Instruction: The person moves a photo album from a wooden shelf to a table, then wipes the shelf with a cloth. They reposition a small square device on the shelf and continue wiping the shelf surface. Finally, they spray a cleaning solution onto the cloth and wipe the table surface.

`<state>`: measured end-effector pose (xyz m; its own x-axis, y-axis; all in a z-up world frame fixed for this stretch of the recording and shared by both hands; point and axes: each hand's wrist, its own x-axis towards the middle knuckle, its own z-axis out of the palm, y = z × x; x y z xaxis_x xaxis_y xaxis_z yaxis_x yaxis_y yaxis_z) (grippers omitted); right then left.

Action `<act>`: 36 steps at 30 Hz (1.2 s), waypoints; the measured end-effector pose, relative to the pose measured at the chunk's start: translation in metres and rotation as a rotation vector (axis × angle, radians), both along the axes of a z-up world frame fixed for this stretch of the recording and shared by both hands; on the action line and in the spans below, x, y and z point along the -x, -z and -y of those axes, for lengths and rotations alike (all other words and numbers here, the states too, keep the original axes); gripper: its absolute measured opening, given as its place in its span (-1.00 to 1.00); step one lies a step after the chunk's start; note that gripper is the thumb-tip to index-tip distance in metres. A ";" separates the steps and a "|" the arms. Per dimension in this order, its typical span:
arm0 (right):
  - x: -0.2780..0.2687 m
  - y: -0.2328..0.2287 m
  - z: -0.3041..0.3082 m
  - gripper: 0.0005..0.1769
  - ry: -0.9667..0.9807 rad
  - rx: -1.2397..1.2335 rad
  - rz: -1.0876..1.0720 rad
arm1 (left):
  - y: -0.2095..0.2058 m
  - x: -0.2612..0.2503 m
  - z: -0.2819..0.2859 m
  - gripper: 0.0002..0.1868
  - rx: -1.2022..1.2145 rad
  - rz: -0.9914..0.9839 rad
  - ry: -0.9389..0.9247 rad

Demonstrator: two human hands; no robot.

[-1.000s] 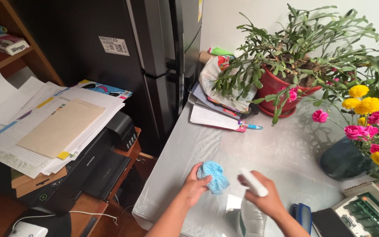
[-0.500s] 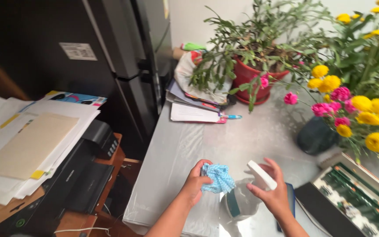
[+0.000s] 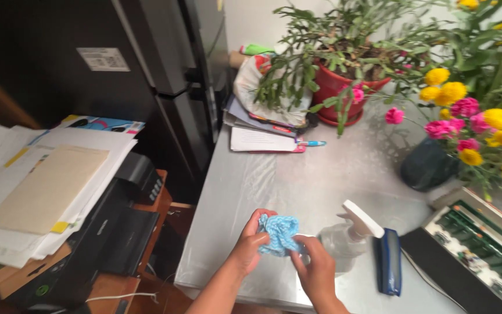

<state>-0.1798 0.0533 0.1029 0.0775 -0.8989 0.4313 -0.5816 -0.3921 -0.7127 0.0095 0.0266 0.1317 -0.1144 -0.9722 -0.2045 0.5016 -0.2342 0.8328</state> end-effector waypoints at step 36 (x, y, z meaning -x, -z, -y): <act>-0.050 -0.065 0.068 0.36 -0.451 -0.613 0.775 | -0.041 -0.106 0.003 -0.04 0.202 0.675 0.266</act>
